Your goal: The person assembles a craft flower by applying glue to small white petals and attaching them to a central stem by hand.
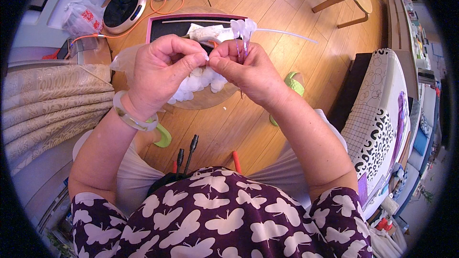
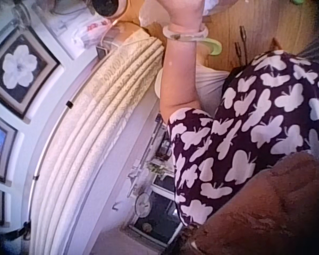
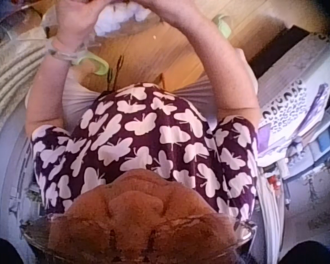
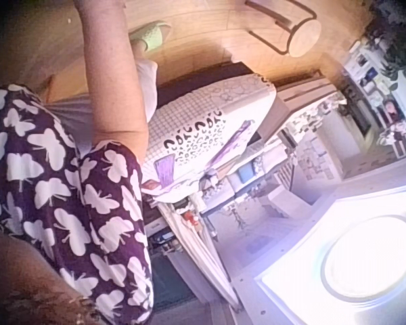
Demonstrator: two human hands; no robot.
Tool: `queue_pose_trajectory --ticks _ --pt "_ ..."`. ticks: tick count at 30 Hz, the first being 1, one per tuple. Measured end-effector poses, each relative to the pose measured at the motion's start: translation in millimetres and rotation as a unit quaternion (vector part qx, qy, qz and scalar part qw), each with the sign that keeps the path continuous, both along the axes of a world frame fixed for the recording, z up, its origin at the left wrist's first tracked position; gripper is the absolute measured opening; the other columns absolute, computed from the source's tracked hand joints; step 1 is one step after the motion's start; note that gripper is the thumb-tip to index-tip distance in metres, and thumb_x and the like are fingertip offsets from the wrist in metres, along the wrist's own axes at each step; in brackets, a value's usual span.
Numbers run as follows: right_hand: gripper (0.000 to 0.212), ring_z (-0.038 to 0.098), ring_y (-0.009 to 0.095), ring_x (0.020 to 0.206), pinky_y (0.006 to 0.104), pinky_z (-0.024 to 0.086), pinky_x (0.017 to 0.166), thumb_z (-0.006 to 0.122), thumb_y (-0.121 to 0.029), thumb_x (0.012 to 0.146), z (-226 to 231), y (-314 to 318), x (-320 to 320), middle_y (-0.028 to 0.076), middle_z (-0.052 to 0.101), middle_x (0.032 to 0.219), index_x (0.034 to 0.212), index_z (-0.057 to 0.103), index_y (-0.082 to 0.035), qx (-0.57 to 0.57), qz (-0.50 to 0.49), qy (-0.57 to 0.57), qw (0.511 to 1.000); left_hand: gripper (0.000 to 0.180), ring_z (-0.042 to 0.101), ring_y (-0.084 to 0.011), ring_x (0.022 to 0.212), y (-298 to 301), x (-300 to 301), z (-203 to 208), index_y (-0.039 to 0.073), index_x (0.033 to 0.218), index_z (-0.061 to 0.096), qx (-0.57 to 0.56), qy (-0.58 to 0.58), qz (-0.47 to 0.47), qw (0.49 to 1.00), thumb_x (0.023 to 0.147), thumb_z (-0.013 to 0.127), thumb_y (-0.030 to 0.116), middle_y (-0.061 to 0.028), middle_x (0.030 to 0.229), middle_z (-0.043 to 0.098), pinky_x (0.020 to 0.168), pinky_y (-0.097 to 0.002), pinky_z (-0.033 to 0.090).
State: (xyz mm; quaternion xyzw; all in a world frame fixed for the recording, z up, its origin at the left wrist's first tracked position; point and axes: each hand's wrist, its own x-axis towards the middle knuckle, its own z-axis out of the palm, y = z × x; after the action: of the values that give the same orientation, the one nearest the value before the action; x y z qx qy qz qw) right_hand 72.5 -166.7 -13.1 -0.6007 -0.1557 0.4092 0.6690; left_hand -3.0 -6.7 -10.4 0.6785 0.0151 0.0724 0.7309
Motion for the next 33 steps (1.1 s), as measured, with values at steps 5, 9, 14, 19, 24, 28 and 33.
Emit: queue_pose_trajectory --ticks 5,9,14,19,24,28,33 --pt "0.013 0.042 0.003 0.052 0.0200 0.033 0.046 0.059 -0.015 0.080 -5.7 0.9 -0.7 -0.005 0.052 0.060 0.074 0.058 -0.004 0.010 0.000 -0.013 1.000 0.003 0.057 -0.0096 0.075 -0.7 0.2 1.9 -0.001 0.081 0.058 -0.011 0.015 -0.001 1.000 0.079 0.059 0.001 -0.0066 0.083 0.060 0.069 -0.0220 0.047" --pt "0.014 0.039 0.003 0.049 0.0202 0.030 0.043 0.058 -0.017 0.081 -7.3 2.3 -1.9 -0.006 0.049 0.057 0.073 0.058 -0.006 0.001 0.003 -0.033 0.999 0.003 0.057 -0.0092 0.074 -0.6 -0.2 1.7 0.000 0.082 0.056 -0.013 0.015 0.001 1.000 0.080 0.058 0.002 -0.0058 0.081 0.060 0.068 -0.0214 0.047" --pt "0.014 0.038 0.002 0.048 0.0206 0.028 0.041 0.059 -0.018 0.081 -8.3 3.5 -2.6 -0.006 0.047 0.055 0.073 0.058 -0.006 0.008 0.003 -0.042 0.999 0.004 0.056 -0.0083 0.072 -0.1 1.0 -1.9 0.000 0.082 0.055 -0.011 0.004 0.001 1.000 0.081 0.058 0.003 -0.0047 0.080 0.059 0.066 -0.0204 0.046" --pt "0.014 0.037 0.002 0.046 0.0204 0.027 0.040 0.059 -0.018 0.081 -8.0 4.5 -3.7 -0.006 0.047 0.054 0.074 0.057 -0.006 0.007 0.006 -0.047 0.999 0.003 0.055 -0.0070 0.072 0.1 1.0 -3.1 0.001 0.082 0.055 -0.010 0.005 0.007 1.000 0.080 0.058 0.002 -0.0040 0.080 0.059 0.065 -0.0196 0.046" --pt "0.015 0.038 0.003 0.044 0.0205 0.027 0.039 0.059 -0.017 0.081 -8.9 5.1 -4.9 -0.006 0.047 0.053 0.073 0.057 -0.005 0.004 0.004 -0.051 0.999 0.003 0.055 -0.0067 0.071 -1.5 1.4 -4.2 0.001 0.081 0.055 -0.012 0.007 0.016 1.000 0.079 0.058 0.000 -0.0035 0.079 0.059 0.064 -0.0194 0.046" --pt "0.015 0.038 0.003 0.043 0.0208 0.027 0.038 0.059 -0.017 0.080 -9.0 5.2 -4.9 -0.005 0.047 0.052 0.072 0.058 -0.005 -0.006 0.004 -0.051 0.999 0.005 0.055 -0.0062 0.071 -1.5 0.9 -5.3 0.002 0.080 0.056 0.010 0.007 0.028 1.000 0.078 0.060 -0.001 -0.0028 0.079 0.059 0.064 -0.0194 0.046" --pt "0.009 0.047 0.003 0.063 0.0186 0.038 0.057 0.060 -0.010 0.079 -1.7 3.8 -3.0 -0.003 0.056 0.069 0.078 0.059 -0.002 -0.037 0.029 -0.028 0.998 0.006 0.055 -0.0063 0.071 -1.3 0.0 -4.0 0.001 0.079 0.056 0.074 -0.013 0.036 0.997 0.077 0.061 0.000 -0.0022 0.078 0.059 0.064 -0.0191 0.046"
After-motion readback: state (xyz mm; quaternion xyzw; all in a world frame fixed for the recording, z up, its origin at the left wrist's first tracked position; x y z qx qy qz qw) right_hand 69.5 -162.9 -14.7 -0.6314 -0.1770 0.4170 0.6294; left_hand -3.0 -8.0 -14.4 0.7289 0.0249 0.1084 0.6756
